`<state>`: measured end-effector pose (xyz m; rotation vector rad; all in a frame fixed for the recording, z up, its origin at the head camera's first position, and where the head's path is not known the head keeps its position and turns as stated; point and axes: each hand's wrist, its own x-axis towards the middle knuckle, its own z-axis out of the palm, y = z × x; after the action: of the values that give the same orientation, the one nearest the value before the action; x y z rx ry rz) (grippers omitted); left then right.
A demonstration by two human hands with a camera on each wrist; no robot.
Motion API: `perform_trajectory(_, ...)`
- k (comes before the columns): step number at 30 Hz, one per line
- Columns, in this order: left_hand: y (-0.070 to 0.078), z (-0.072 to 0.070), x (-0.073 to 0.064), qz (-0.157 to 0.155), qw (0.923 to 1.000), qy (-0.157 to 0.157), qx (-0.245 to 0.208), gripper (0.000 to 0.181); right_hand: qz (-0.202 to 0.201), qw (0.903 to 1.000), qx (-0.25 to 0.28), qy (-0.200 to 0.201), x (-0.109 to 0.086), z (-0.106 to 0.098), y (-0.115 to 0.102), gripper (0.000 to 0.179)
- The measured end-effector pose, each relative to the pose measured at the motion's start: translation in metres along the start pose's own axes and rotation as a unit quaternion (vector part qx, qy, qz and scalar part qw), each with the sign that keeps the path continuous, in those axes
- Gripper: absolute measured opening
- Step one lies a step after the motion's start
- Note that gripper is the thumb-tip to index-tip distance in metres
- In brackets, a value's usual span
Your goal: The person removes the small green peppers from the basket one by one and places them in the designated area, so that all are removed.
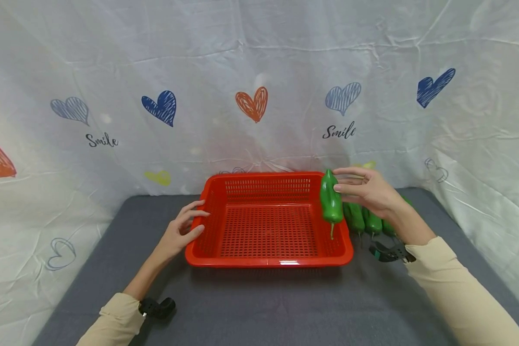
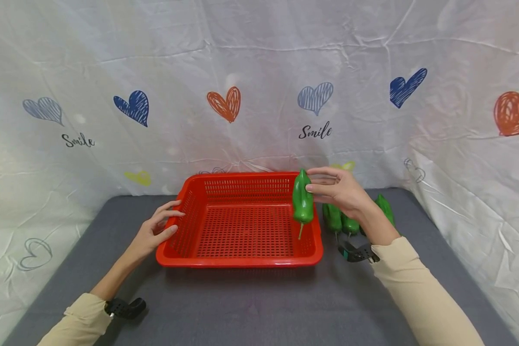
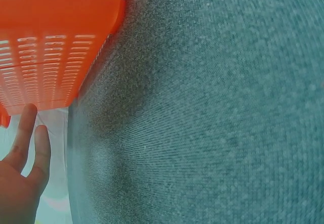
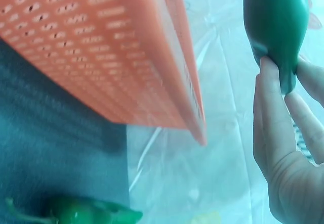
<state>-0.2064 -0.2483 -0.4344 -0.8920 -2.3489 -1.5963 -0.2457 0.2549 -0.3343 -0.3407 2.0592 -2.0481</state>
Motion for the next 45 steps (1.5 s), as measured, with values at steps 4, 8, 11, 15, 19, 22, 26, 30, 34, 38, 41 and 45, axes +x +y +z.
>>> perform_trajectory(4,0.001,0.000,0.000,-0.007,1.0000,0.000,0.001,0.033,0.000,1.0000,-0.005,0.008,-0.007,-0.011,0.003,0.043)
perform_trajectory(8,0.002,0.001,-0.001,-0.007,1.0000,0.001,-0.001,0.034,-0.005,0.9999,-0.004,0.014,-0.013,-0.024,0.006,0.041)
perform_trajectory(11,0.003,0.001,-0.001,-0.007,1.0000,0.003,-0.002,0.034,-0.010,0.9998,-0.007,0.016,-0.019,-0.034,0.008,0.040)
perform_trajectory(15,0.004,0.002,-0.001,-0.005,1.0000,0.006,0.001,0.033,-0.010,0.9998,-0.010,0.013,-0.026,-0.048,0.014,0.039)
perform_trajectory(19,0.003,0.001,-0.002,-0.006,1.0000,0.006,0.003,0.034,-0.011,0.9999,0.001,0.012,-0.033,-0.061,0.021,0.039)
perform_trajectory(22,0.001,0.001,-0.002,-0.009,0.9999,0.008,0.003,0.033,-0.015,0.9998,-0.003,0.016,-0.039,-0.069,0.026,0.039)
perform_trajectory(26,0.000,0.001,-0.002,-0.018,0.9998,0.010,0.004,0.033,-0.018,0.9996,-0.005,0.023,-0.046,-0.078,0.034,0.040)
perform_trajectory(30,0.001,0.001,-0.002,-0.019,0.9998,0.009,0.002,0.034,-0.018,0.9994,0.002,0.029,-0.052,-0.088,0.042,0.040)
perform_trajectory(34,0.002,0.001,-0.001,-0.011,0.9999,0.006,-0.002,0.034,-0.015,0.9991,-0.005,0.039,-0.057,-0.100,0.049,0.038)
perform_trajectory(38,0.002,0.000,-0.001,-0.009,0.9999,0.006,0.000,0.034,-0.012,0.9987,-0.022,0.044,-0.062,-0.112,0.057,0.037)
perform_trajectory(41,0.000,0.000,0.000,-0.008,0.9999,0.006,0.006,0.034,-0.008,0.9985,-0.032,0.045,-0.065,-0.120,0.062,0.037)
perform_trajectory(45,0.000,-0.001,0.001,-0.008,0.9999,0.007,0.010,0.034,-0.004,0.9982,-0.034,0.050,-0.068,-0.128,0.067,0.037)
